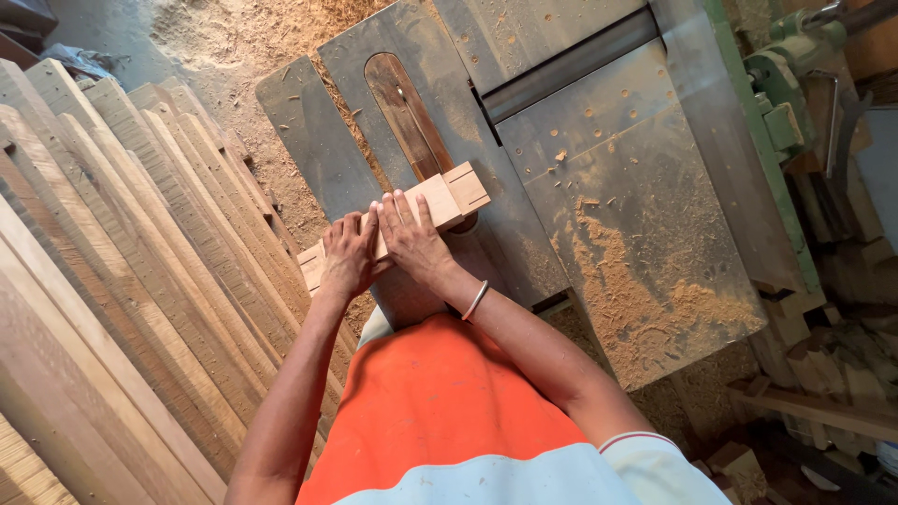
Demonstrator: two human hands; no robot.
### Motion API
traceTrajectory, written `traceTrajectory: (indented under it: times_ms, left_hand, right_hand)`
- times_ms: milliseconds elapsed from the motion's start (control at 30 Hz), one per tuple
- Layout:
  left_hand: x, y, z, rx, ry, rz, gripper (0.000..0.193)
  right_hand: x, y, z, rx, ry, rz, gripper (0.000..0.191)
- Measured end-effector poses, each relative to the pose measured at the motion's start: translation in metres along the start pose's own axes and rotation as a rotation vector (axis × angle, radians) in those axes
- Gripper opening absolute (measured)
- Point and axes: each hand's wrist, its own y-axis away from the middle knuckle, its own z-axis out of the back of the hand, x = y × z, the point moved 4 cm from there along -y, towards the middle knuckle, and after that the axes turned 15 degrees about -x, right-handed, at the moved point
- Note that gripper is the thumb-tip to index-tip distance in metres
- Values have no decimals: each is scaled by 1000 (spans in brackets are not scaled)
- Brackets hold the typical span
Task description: The person uses a table saw to cut small rectangular pieces from a larger wooden plank. They repeatedly feed the plank through the saw, remove the cut pieces, and place them on a nearby workbench.
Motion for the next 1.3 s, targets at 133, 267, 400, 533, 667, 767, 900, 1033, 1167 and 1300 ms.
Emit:
traceTrajectory:
  times_ms: [133,267,400,533,667,767,900,1033,1167,1300]
  left_hand:
    - [1,-2,0,-9,2,-1,117]
    - [1,-2,-1,0,12,10,116]
    - [2,-4,0,13,11,19,117]
    - [2,-6,5,-61,25,-12,116]
    - [2,-7,6,-76,27,-4,118]
    - [2,-8,7,-74,28,-1,117]
    - [2,-10,9,-72,35,7,117]
    - [2,-12,10,-63,19,6,118]
    - [5,-15,10,-41,15,18,120]
    - [5,-17,12,-57,27,16,120]
  right_hand:
    - [-1,-2,-1,-17,-21,2,68]
    - [-2,-3,-1,29,-102,2,71]
    - [-3,-6,1,-16,-25,26,67]
    - [-4,-8,0,-29,-19,24,67]
    - [-6,-10,1,-47,-59,19,67]
    - [-8,-12,1,-40,-65,29,68]
    - [-8,-14,2,-53,-43,35,67]
    - [-9,-16,2,-52,-38,40,68]
    - [-10,-21,2,-16,-62,42,72]
    - [-11,-25,4,-7,-79,37,75]
